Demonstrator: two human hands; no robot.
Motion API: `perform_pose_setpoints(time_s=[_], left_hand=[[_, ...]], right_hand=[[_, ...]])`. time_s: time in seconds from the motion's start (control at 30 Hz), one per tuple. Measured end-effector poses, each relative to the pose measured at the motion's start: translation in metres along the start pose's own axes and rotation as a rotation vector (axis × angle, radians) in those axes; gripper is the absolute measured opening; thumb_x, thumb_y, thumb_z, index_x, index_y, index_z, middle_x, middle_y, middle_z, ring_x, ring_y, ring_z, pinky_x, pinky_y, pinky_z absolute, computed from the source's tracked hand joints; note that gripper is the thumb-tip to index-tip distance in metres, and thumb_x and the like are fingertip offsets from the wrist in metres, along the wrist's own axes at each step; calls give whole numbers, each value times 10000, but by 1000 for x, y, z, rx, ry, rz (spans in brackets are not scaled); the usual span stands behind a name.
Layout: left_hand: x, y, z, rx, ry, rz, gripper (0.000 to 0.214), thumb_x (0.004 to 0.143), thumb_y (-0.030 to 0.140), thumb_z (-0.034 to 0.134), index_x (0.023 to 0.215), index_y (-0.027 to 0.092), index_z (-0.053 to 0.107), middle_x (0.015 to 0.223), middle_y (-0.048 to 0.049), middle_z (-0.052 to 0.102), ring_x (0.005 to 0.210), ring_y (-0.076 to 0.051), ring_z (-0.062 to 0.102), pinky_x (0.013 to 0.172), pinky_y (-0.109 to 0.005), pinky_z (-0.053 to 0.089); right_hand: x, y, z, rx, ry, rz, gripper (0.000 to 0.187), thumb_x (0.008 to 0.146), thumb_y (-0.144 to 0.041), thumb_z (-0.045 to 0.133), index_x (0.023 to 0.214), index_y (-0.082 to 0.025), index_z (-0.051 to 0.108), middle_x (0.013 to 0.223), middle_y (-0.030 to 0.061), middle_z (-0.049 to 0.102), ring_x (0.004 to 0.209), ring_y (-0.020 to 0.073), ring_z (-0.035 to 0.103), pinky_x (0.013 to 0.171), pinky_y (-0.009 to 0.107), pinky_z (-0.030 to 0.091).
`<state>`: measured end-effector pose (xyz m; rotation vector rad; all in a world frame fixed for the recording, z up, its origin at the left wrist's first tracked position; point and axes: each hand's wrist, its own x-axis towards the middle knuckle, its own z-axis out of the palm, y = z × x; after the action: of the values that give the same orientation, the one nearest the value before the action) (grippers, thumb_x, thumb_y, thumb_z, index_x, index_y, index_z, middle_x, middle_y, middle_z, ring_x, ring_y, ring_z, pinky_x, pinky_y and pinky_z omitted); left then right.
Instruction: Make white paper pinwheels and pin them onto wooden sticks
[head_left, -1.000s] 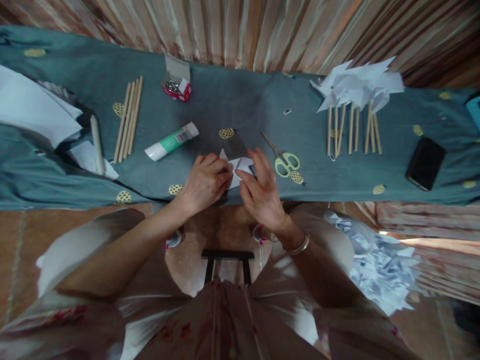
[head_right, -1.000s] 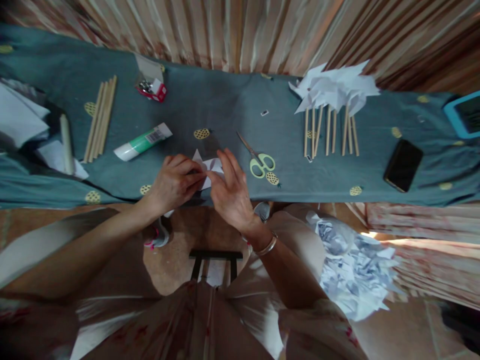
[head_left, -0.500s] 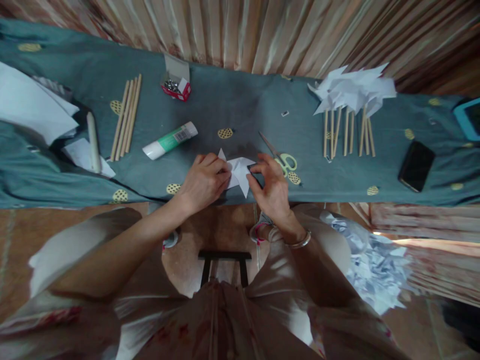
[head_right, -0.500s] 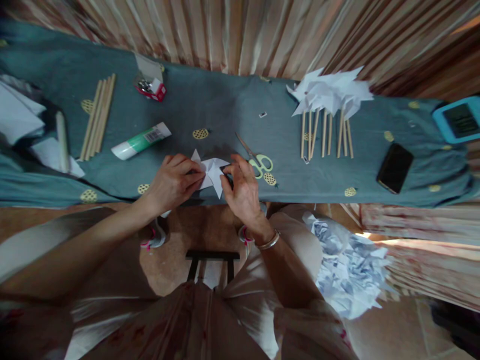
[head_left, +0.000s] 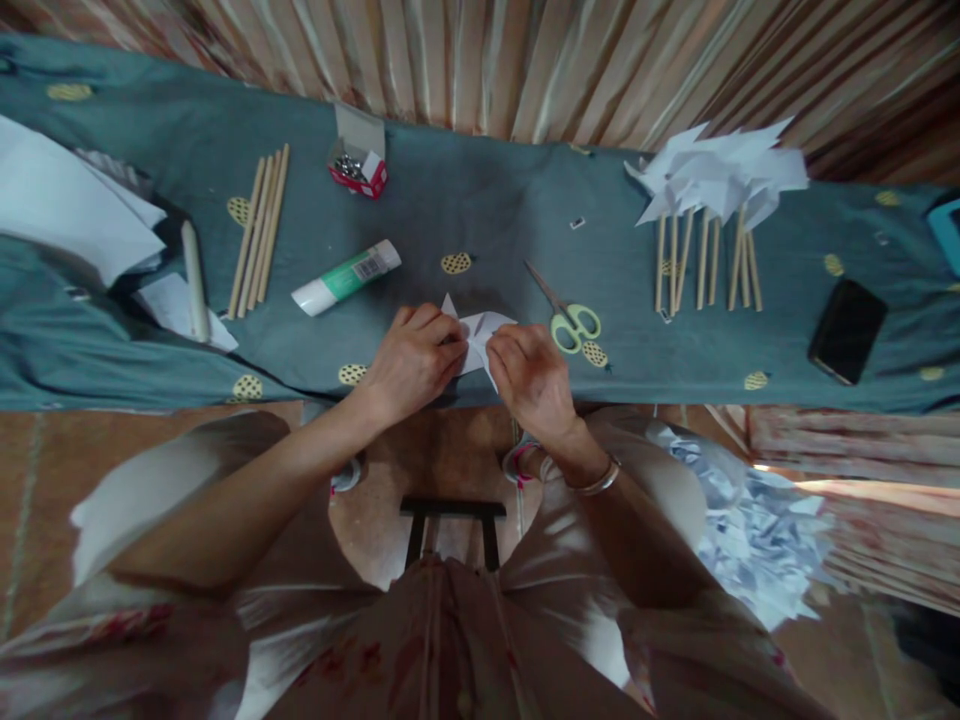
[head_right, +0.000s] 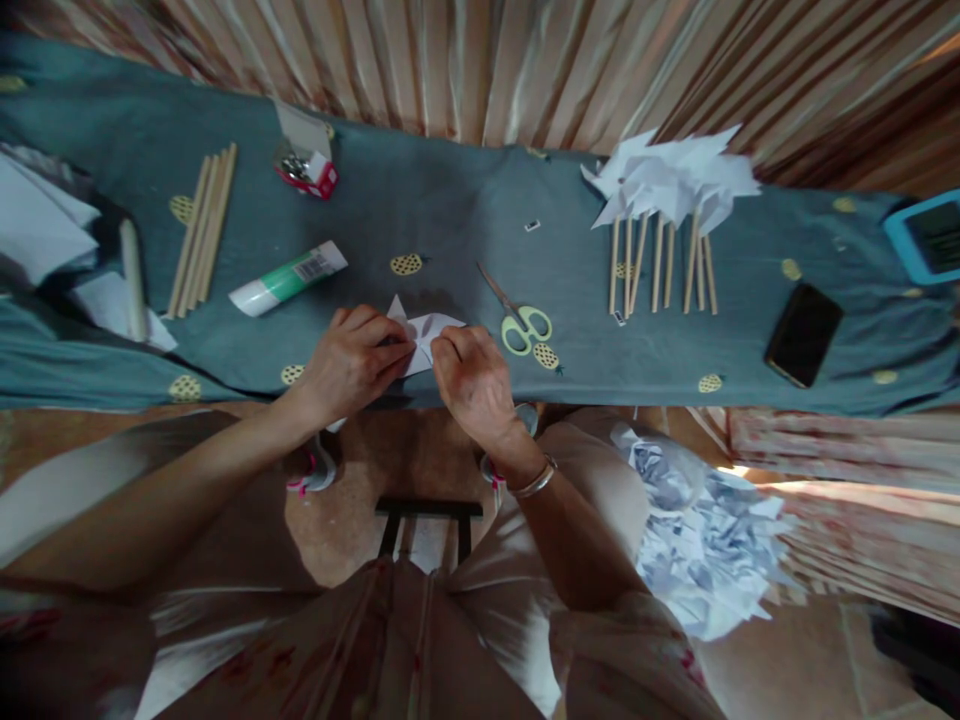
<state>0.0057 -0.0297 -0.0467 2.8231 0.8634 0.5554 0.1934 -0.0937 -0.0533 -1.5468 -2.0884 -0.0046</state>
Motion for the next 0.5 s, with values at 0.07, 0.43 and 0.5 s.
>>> perform_pose_setpoints(time_s=[0.07,0.43,0.5], left_hand=[[0,0,0,24,-6,6,234,965,242,497,894,178,710,936,-72,678,925,-239,517,769,-394,376],[0,1,0,29,-14,-1,222,966,239,513,889,176,712,955,-68,687,939,-240,520,762,-390,363],[1,0,0,33,-9,3,222,967,242,518,887,173,714,952,-65,688,933,-240,518,755,-388,357]], right_hand=[[-1,0,1,-5,-21,-6,216,989,-176,433,894,-222,621,939,65,665,908,208,580,845,373,519],[0,-1,1,1,-6,-55,246,999,-168,419,930,-242,644,943,51,649,892,198,569,834,341,523],[0,0,0,-5,9,-94,237,994,-161,429,932,-210,653,934,64,652,886,201,559,816,333,525]])
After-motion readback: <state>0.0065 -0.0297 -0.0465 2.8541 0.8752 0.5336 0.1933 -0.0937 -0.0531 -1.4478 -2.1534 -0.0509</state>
